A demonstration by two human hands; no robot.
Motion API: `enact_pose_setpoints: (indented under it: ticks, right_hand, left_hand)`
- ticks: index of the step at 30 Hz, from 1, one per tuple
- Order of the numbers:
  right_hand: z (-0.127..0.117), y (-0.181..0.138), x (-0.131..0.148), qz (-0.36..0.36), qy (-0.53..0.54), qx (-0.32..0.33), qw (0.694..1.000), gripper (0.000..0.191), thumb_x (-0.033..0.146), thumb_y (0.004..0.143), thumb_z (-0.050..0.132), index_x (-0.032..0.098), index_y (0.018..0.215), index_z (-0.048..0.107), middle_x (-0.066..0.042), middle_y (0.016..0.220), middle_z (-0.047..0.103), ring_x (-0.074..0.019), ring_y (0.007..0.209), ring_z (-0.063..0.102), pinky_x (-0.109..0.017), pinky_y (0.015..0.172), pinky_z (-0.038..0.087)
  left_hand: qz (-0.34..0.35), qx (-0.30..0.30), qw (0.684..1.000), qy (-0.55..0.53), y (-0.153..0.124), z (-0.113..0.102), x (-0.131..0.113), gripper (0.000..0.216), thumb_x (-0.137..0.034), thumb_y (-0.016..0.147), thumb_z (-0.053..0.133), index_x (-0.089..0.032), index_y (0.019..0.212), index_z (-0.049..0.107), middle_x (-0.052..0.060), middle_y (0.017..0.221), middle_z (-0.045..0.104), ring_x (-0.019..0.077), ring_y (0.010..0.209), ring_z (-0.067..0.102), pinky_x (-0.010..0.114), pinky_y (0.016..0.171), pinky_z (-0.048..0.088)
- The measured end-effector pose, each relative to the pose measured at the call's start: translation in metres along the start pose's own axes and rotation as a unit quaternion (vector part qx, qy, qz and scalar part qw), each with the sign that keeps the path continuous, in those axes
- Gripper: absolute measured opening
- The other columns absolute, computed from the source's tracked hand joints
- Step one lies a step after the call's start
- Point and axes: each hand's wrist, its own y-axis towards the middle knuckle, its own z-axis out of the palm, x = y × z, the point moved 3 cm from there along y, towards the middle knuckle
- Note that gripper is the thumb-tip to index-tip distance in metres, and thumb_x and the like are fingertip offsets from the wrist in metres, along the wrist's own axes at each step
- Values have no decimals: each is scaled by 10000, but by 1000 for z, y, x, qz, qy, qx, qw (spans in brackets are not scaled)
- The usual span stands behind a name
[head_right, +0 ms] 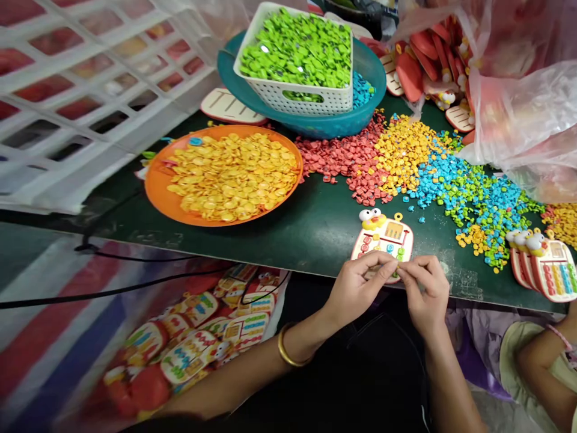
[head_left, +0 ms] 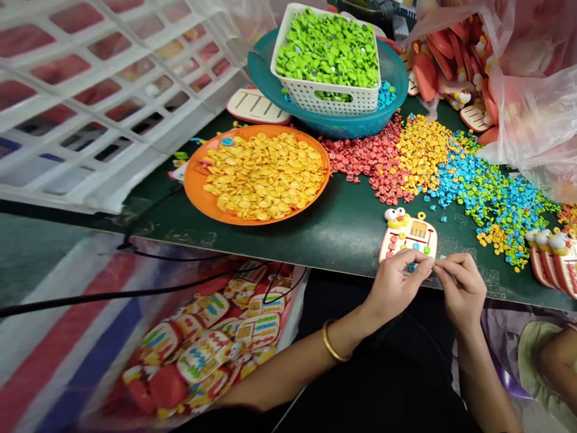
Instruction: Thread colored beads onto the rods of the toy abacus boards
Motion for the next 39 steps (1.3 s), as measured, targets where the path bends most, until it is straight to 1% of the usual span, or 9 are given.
enact_pose_setpoints:
  ticks: [6, 10, 12, 14, 17, 28, 31, 34, 39]
  right_hand:
    - [7, 1, -4, -110, -116, -8, 987, 262, 215, 908, 631, 300, 1130, 741, -46, 836, 643, -156, 710, 610, -292, 628, 522]
    - [4, 22, -19, -83, -133, 12, 988, 199, 313, 919, 621, 279, 1054, 764, -58, 866, 649, -163, 729, 615, -297, 648, 527]
    - [6, 36, -36, -53, -139, 35, 988, 220, 351, 934, 588, 263, 1023, 769, -53, 860, 638, -160, 722, 605, -296, 650, 522]
    - [10, 50, -55, -32, -135, 80, 987, 252, 364, 943, 559, 247, 998, 775, -45, 845, 622, -157, 720, 598, -298, 663, 516]
    - [17, 62, -74, -16, -113, 134, 984, 267, 372, 936, 562, 227, 973, 783, -38, 837, 617, -159, 745, 603, -298, 691, 513]
    - [10, 70, -68, 33, -94, 193, 976, 269, 423, 894, 614, 221, 897, 793, -60, 863, 657, -171, 770, 618, -314, 708, 500]
    - [6, 70, -77, 136, 8, 147, 980, 302, 465, 774, 743, 227, 958, 774, -65, 937, 688, -196, 833, 636, -350, 771, 520]
    - [12, 62, -78, 253, 156, 172, 939, 445, 504, 718, 784, 218, 1054, 733, -73, 1013, 727, -231, 923, 662, -394, 850, 531]
    - [38, 39, -50, 243, 223, 87, 940, 356, 514, 840, 671, 215, 1032, 668, -51, 987, 731, -198, 856, 659, -316, 752, 535]
  left_hand:
    - [-99, -34, 988, -118, 12, 8, 13, 433, -572, 844, 631, -150, 828, 722, 31, 761, 723, 174, 720, 678, 286, 683, 573]
    - [27, -53, 996, 70, 21, -11, 9, 385, -500, 937, 527, -186, 1007, 739, 70, 1000, 750, 226, 955, 678, 352, 867, 554]
    - [96, -124, 964, 216, 26, -29, 12, 380, -459, 948, 527, -207, 1190, 678, 94, 1197, 701, 265, 1171, 592, 424, 1026, 474]
    - [98, -169, 924, 328, 30, -44, 24, 491, -461, 933, 554, -195, 1345, 568, 133, 1286, 647, 304, 1253, 519, 492, 1058, 426]
    - [75, -146, 905, 391, 34, -53, 45, 647, -484, 905, 593, -166, 1449, 445, 162, 1290, 625, 317, 1218, 525, 490, 1010, 443]
    - [187, -117, 927, 304, 31, -51, 48, 608, -366, 928, 605, -216, 1468, 367, 123, 1406, 538, 273, 1274, 471, 466, 1081, 432]
    - [222, -106, 928, 282, 28, -50, 45, 563, -332, 935, 601, -234, 1444, 379, 133, 1456, 480, 286, 1336, 442, 500, 1114, 410]
    - [270, -86, 930, 233, 23, -51, 45, 558, -278, 947, 579, -243, 1449, 338, 164, 1526, 363, 291, 1380, 439, 491, 1100, 441]
    - [368, -121, 907, 166, 5, -46, 53, 707, -202, 913, 614, -335, 1491, 230, 144, 1569, 278, 303, 1406, 424, 476, 1057, 492]
